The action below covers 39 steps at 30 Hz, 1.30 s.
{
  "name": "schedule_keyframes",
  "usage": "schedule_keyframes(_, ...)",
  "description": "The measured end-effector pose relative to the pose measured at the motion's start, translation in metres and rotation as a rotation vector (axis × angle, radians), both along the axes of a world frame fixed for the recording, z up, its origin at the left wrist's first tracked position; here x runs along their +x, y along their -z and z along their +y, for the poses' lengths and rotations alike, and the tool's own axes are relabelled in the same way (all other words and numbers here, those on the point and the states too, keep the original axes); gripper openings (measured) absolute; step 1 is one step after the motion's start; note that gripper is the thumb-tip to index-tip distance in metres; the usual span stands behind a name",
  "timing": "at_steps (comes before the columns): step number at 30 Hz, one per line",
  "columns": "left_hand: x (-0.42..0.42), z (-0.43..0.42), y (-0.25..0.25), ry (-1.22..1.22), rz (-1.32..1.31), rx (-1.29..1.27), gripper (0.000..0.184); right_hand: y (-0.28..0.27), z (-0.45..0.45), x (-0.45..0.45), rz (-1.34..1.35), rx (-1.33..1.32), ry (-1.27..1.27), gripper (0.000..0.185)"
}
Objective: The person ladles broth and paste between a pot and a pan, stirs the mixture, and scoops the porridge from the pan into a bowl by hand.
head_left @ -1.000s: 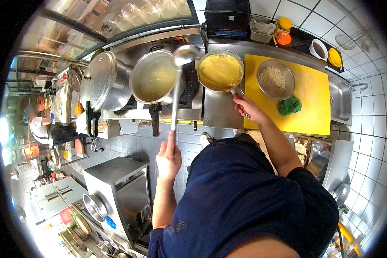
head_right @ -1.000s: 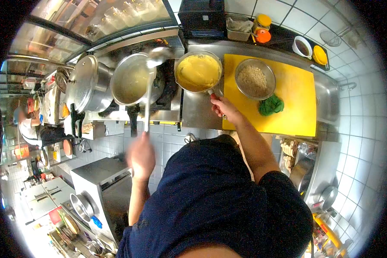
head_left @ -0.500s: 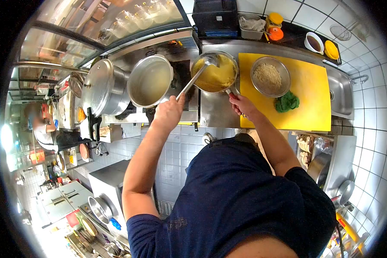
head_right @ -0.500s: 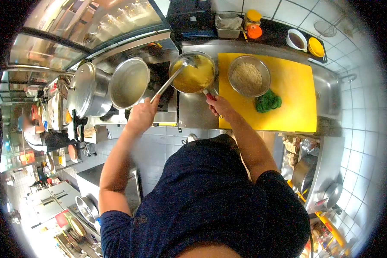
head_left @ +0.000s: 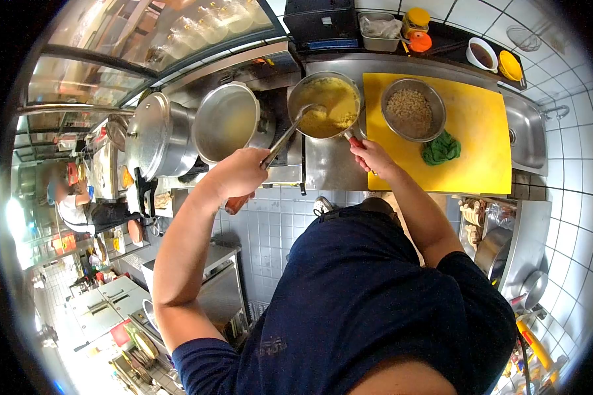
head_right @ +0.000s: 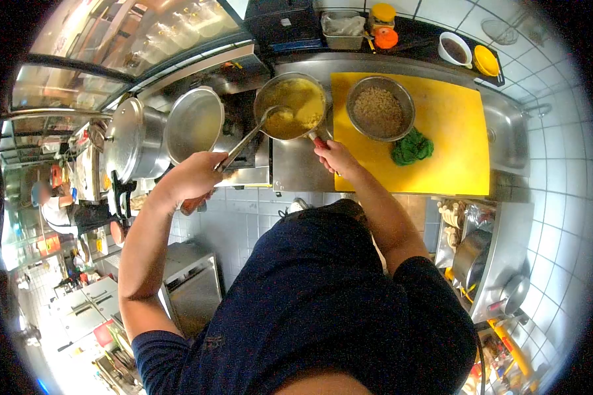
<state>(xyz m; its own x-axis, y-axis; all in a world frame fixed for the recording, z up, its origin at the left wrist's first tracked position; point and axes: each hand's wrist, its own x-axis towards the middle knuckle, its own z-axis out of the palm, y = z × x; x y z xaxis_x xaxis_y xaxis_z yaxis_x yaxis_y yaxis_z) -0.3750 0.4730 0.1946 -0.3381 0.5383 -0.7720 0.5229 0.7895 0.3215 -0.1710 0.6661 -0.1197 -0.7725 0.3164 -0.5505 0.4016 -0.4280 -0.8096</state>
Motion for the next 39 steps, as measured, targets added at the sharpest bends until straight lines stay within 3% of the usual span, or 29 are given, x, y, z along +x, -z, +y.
schedule_keyframes(11, 0.005, -0.025, 0.031, -0.537, -0.451, 0.179, 0.046, 0.000, 0.002, 0.001, -0.037, 0.064, -0.045, 0.026)
schedule_keyframes(17, 0.013, -0.041, 0.077, -0.742, -0.649, 0.339, 0.055, -0.008, 0.002, 0.001, -0.059, 0.075, -0.054, 0.021)
schedule_keyframes(28, 0.040, -0.091, 0.148, -1.236, -1.197, 0.653, 0.050, 0.005, 0.002, 0.002, -0.045, 0.111, -0.043, 0.026)
schedule_keyframes(32, 0.060, -0.100, 0.148, -1.350, -1.252, 0.819, 0.047, -0.026, -0.001, 0.005, -0.076, 0.144, -0.074, 0.028)
schedule_keyframes(39, 0.076, -0.094, 0.144, -1.413, -1.263, 0.880, 0.044, -0.018, 0.001, 0.013, -0.103, 0.088, -0.072, 0.031)
